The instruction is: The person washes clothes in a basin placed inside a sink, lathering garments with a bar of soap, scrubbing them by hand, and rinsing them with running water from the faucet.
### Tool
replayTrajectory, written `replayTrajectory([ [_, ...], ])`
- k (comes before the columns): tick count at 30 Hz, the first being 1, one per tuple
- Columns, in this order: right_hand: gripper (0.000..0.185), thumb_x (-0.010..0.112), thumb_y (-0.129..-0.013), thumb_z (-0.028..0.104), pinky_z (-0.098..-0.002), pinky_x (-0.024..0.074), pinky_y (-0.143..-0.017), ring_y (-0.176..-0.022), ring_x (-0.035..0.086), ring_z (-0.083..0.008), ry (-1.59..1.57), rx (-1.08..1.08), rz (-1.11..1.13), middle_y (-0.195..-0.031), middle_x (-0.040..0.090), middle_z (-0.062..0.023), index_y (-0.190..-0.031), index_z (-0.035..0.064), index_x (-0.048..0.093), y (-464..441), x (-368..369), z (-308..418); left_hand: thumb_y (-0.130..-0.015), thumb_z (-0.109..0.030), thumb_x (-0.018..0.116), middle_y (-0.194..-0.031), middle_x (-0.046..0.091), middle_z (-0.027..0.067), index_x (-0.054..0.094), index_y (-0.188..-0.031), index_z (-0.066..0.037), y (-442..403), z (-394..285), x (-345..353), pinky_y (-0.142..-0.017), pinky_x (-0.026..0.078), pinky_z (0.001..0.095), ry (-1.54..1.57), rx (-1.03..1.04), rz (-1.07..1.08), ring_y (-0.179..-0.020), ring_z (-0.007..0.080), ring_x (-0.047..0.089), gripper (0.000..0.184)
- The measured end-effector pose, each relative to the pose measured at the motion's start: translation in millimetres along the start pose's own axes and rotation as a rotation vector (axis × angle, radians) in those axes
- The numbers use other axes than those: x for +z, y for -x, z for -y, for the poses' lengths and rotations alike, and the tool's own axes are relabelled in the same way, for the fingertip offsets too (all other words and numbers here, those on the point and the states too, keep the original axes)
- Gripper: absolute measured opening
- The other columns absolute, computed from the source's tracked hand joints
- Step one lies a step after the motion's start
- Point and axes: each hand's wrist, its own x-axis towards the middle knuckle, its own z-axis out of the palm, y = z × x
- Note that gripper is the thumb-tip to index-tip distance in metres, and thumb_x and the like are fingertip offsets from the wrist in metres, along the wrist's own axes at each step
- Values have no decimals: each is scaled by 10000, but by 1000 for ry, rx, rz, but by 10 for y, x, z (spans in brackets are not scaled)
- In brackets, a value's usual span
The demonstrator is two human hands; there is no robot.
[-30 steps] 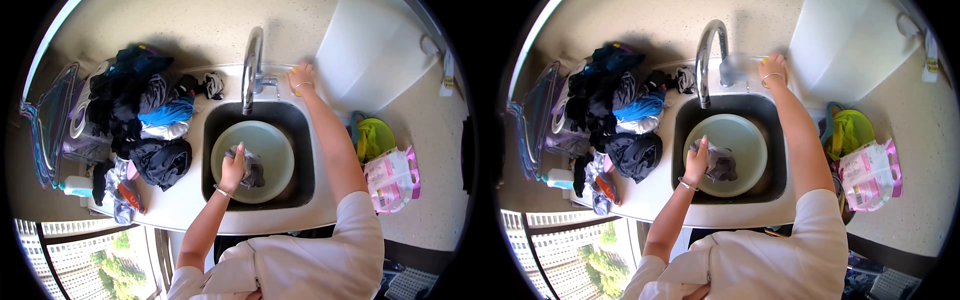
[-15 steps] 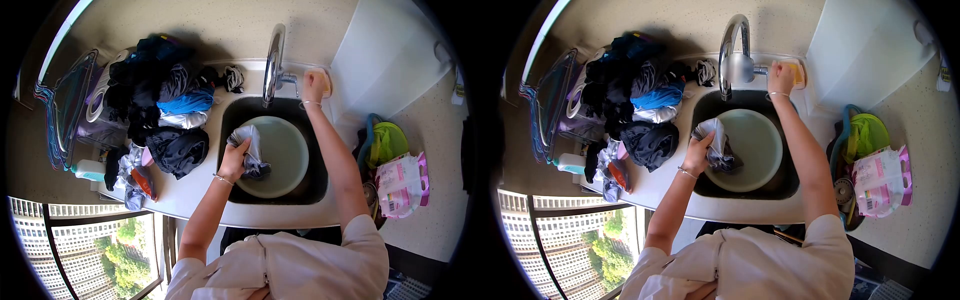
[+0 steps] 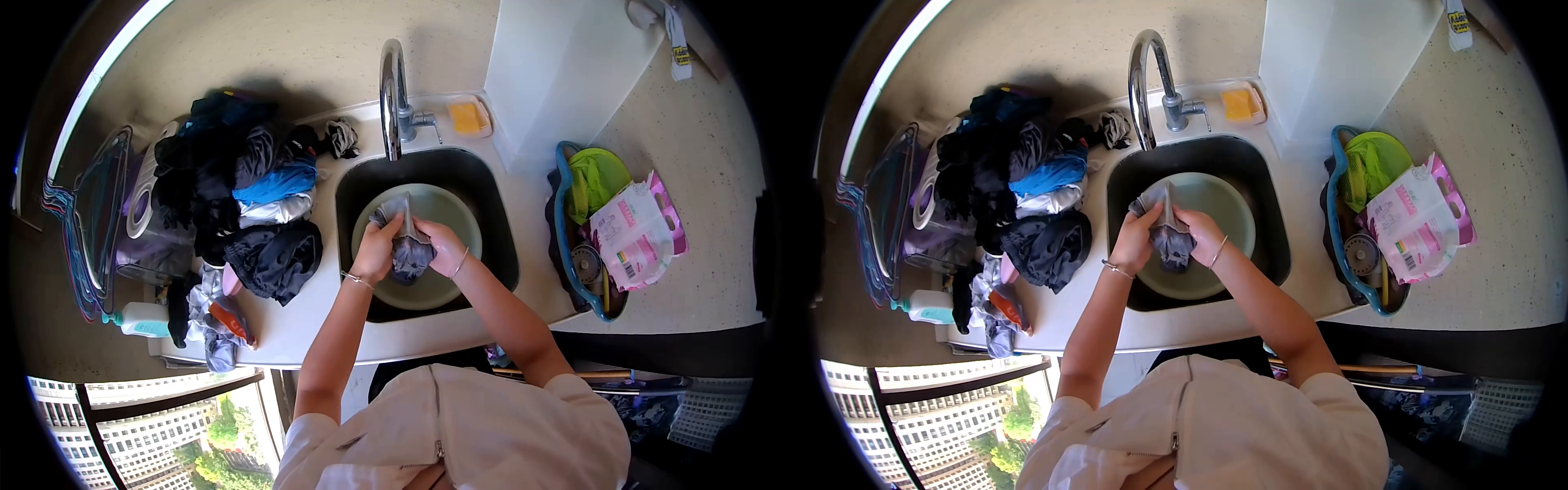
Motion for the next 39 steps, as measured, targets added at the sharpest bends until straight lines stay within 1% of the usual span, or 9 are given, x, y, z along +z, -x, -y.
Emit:
replayTrajectory([
  [7,387,630,-825,194,-299,308,-427,-412,352,-148,1145,-1078,-48,-484,389,-99,-551,33,409,223,257,-290,-928,-408,427,-750,579,36,549,-860,-41,-122,363,-270,-638,476,316,305,-176,-245,-673,168,566,393],
  [10,369,614,-806,150,-342,340,-429,-415,460,-226,1410,-1299,-212,-510,451,-163,-519,13,427,31,256,-298,-948,-417,349,-807,567,46,534,-872,-87,-203,779,-310,-644,459,314,620,-8,363,-734,152,545,386],
  [14,404,547,-843,254,-399,374,-449,-444,484,-347,1169,-752,-309,-514,496,-177,-532,-3,526,-209,33,-248,-959,-343,331,-835,569,28,536,-1033,-82,51,680,-28,-666,464,303,447,-256,-235,-774,122,553,340],
  [18,257,604,-794,253,-358,416,-427,-411,522,-238,1563,-1277,-157,-504,540,-62,-584,106,602,230,310,-339,-953,-337,328,-870,608,31,540,-965,-97,-47,767,-381,-690,494,296,671,-117,573,-767,152,592,321],
  [22,416,566,-827,281,-397,421,-485,-476,523,-344,1324,-704,-389,-513,494,-186,-500,26,526,-312,-151,-314,-948,-347,355,-836,572,27,527,-977,-90,128,717,-22,-681,480,276,418,-285,-145,-724,137,555,311],
  [24,412,549,-835,277,-419,413,-486,-481,510,-361,1440,-1601,-213,-521,497,-188,-514,19,530,-102,32,-394,-947,-306,353,-920,571,41,510,-1027,-86,26,828,-215,-712,480,291,541,-218,54,-775,157,560,282],
  [30,413,531,-831,298,-449,414,-507,-493,520,-357,1454,-684,-419,-523,510,-179,-507,44,559,-272,-75,-117,-947,-297,322,-926,607,51,516,-1045,-86,121,769,9,-725,494,328,482,-320,-92,-827,183,602,302],
  [33,445,557,-835,266,-413,349,-417,-436,477,-357,1545,-1214,-264,-470,456,-170,-477,14,480,107,174,-464,-952,-302,297,-944,585,48,509,-1034,-83,25,867,-323,-747,476,322,492,-160,178,-856,176,573,316],
  [39,472,509,-876,286,-418,347,-435,-440,470,-368,1282,-793,-402,-511,479,-205,-516,-18,501,-188,-162,-239,-936,-231,382,-916,604,36,543,-991,-52,240,626,1,-742,475,290,303,-264,-101,-802,149,587,247],
])
